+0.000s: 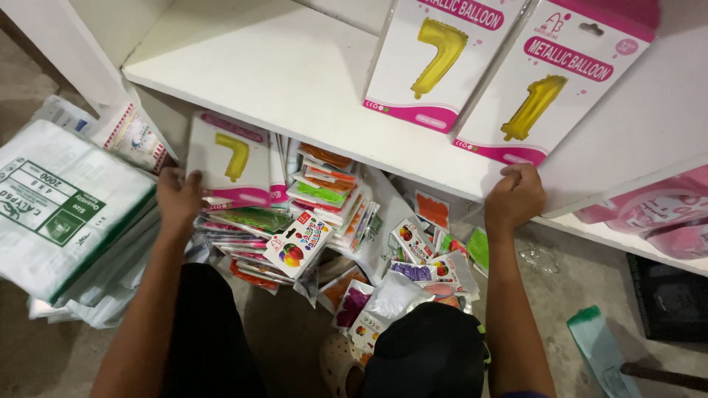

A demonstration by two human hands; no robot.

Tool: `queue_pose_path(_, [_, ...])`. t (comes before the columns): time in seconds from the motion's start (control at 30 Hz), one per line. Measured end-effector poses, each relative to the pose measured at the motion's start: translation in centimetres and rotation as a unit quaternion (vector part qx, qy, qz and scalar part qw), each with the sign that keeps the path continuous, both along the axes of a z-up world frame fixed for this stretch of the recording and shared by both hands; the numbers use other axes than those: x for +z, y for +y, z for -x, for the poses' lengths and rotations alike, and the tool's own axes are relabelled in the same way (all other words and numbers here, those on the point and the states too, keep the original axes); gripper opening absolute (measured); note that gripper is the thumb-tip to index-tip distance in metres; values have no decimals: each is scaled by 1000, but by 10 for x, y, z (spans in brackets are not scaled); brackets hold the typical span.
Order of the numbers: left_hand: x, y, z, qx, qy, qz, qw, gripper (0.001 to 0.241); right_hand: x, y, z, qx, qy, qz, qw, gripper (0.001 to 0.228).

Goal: Organizing and stocking various metallic balloon packages onto a shelf in a storage area.

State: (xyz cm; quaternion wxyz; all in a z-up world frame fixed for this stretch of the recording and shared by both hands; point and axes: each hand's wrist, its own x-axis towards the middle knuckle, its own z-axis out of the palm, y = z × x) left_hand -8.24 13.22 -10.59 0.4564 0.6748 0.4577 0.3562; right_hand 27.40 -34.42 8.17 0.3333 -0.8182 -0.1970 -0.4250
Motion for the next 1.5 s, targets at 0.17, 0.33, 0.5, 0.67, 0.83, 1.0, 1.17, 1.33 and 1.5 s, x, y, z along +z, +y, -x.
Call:
queue_pose_path(0.17, [4,-23,75,-147,-318,335,875,29,-3,-2,-4,-2,-2,4,1000,15])
queue_pose_path(0.33, [112,-130,129,-16,-331,346,877,48,4,1,3,8,13,10,1000,16])
queue_pose_path(0.5, [180,-195,124,41,-394,199,897,57,1,3,2,-30,34,16,999,18])
queue_pose_path(0.67, [239,-215,50,40,-525,88,846,60,-2,0,-3,2,18,-9,1000,18])
queue_pose_path(0.83, [218,-199,-78,-101,-484,77,866,61,-4,-2,-5,16,8,-4,1000,16])
queue_pose_path(1.0, [213,-195,-207,-221,-438,8,871,43,1,0,-3,-10,14,-5,1000,14])
queue_pose_path(1.17, [205,-191,-276,-129,-179,-176,959,41,0,2,-3,-9,31,-31,999,17])
queue_pose_path(1.33, [206,-192,-280,-117,-192,-263,938,41,-5,2,-6,-9,10,-31,999,17])
queue_pose_path(1.5, [212,-190,-273,-117,-187,-256,941,41,-3,5,-5,-11,34,-41,999,16])
